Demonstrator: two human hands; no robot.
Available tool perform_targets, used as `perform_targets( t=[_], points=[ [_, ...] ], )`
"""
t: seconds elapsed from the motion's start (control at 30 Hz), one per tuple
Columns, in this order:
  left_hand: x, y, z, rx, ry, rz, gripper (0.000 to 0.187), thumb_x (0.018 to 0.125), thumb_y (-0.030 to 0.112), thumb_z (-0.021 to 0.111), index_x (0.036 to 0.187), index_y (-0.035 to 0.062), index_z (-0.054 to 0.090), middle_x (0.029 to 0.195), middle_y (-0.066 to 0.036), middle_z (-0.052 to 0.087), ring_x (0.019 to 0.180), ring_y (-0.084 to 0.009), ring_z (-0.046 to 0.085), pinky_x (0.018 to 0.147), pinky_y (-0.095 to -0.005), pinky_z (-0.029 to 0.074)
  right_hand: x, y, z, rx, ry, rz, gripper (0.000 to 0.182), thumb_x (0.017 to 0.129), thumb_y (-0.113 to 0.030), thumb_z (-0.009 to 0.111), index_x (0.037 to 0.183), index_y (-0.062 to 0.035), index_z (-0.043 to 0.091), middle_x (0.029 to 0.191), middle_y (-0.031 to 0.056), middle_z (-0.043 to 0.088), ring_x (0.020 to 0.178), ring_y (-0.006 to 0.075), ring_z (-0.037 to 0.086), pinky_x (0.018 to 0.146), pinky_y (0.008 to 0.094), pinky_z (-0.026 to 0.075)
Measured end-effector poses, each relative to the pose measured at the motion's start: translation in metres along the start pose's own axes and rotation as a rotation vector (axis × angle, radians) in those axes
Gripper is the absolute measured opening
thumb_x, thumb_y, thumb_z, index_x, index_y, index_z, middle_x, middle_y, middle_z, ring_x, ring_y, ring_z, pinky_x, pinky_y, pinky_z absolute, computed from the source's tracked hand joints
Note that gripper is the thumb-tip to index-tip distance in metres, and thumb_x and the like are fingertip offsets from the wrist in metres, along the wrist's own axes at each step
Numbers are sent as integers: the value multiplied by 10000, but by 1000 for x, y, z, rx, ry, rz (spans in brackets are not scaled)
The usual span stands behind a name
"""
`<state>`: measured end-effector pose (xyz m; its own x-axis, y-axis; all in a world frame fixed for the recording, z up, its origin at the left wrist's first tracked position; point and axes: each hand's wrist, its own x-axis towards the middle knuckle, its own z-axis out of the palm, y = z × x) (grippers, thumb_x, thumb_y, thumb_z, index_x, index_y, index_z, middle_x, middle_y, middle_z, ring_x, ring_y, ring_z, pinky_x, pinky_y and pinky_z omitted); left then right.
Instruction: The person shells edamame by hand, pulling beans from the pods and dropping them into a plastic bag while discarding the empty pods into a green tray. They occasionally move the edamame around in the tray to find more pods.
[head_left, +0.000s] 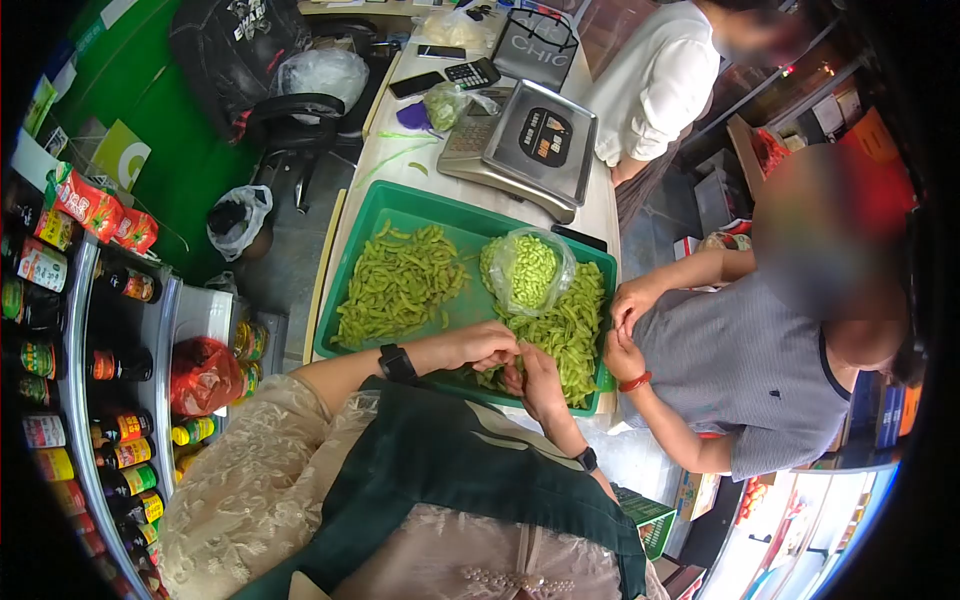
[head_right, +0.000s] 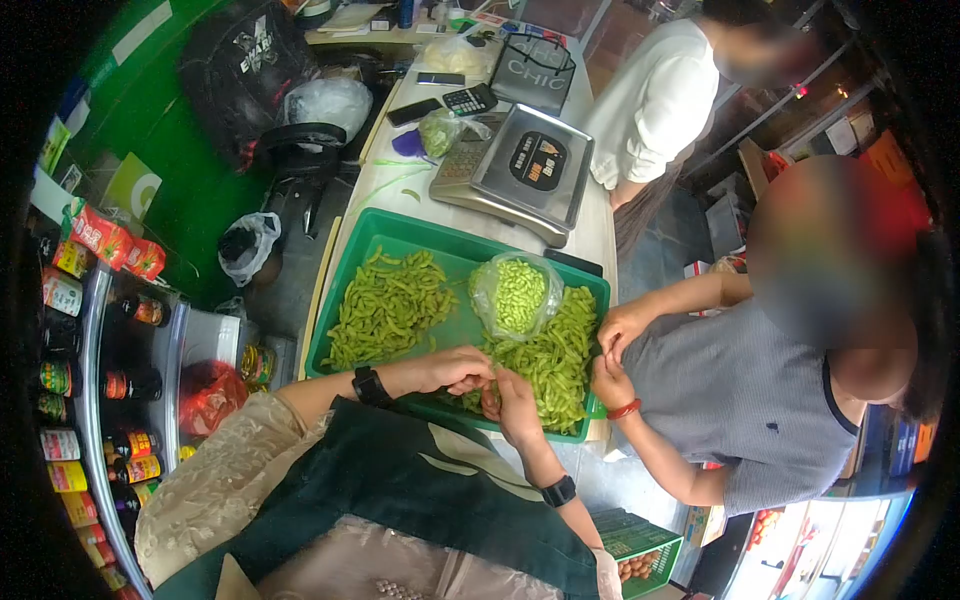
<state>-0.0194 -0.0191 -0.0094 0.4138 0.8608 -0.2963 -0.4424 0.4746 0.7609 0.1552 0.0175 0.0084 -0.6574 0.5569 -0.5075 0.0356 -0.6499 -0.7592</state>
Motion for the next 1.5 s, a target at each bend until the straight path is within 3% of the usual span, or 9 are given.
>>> perform_targets(
  t=[0.2, 0.3, 0.5, 0.77, 0.83, 1.1, 1.23, 1.33, 1.5],
  points=[
    [12, -7, -38, 479, 209, 104, 244, 875, 240, 570, 770, 21, 596, 628, -25, 545, 483, -95, 488, 429, -247, 390, -10, 7, -28, -16, 165, 10, 210, 977, -173, 393, 985, -19, 535, 712, 19, 460, 585, 99, 386, 484, 216, 300],
    [7, -6, -91, 1062, 718, 375, 89, 826, 153, 607, 844, 67, 591, 671, -74, 596, 590, -207, 590, 544, -328, 463, -18, 11, -61, -75, 187, -49, 214, 969, -126, 409, 1085, -2, 539, 722, 12, 467, 585, 94, 390, 486, 209, 308],
    [-20, 10, -144, 1641, 1004, 59, 124, 770, 133, 661, 881, 102, 615, 1121, -109, 534, 1043, -310, 487, 882, -470, 348, -17, 20, -94, -769, 670, -362, 216, 923, -147, 528, 869, 26, 645, 551, -2, 502, 457, 75, 415, 424, 238, 335],
    [-30, 30, -129, 1349, 989, 306, 106, 768, 96, 676, 835, 61, 602, 801, -63, 618, 850, -228, 597, 825, -405, 422, -28, 3, -59, -415, 510, -144, 335, 971, -220, 465, 823, 25, 639, 516, -30, 409, 436, 65, 335, 408, 220, 243],
    [-27, 35, -110, 617, 717, 365, 136, 776, 97, 703, 814, 38, 586, 704, -42, 620, 652, -130, 595, 614, -296, 457, -24, -8, -32, -423, 313, -281, 305, 984, -208, 432, 958, 28, 623, 535, -39, 387, 453, 54, 320, 420, 212, 235],
    [-35, 56, 2, 861, 144, 428, 167, 791, 140, 714, 809, 41, 581, 699, -23, 646, 635, -75, 585, 567, -242, 449, -6, -26, 18, -603, -53, -317, 363, 986, -338, 423, 934, -49, 636, 599, -59, 420, 546, 38, 373, 486, 213, 305],
    [-24, 32, -1, 669, 199, 329, 147, 874, 164, 624, 844, 28, 577, 648, -12, 568, 592, -84, 515, 543, -255, 406, -8, -21, 15, -615, 119, -419, 343, 969, -316, 468, 854, -31, 620, 590, 14, 496, 529, 136, 479, 499, 286, 383],
    [-18, 27, 19, 466, 141, 211, 168, 921, 172, 540, 850, 24, 570, 659, 4, 504, 544, -78, 418, 495, -241, 335, -12, -21, 6, -1145, 350, -818, 182, 897, -192, 549, 809, -34, 536, 653, 200, 536, 613, 399, 546, 497, 445, 419],
    [-1, 11, 24, -118, 3, 15, 284, 955, 274, 508, 856, 17, 581, 600, 38, 374, 508, -64, 332, 463, -219, 261, -14, -14, -8, -1390, 323, -911, 178, 888, -209, 550, 887, -42, 490, 624, 139, 555, 554, 310, 578, 473, 409, 438]
  ],
)
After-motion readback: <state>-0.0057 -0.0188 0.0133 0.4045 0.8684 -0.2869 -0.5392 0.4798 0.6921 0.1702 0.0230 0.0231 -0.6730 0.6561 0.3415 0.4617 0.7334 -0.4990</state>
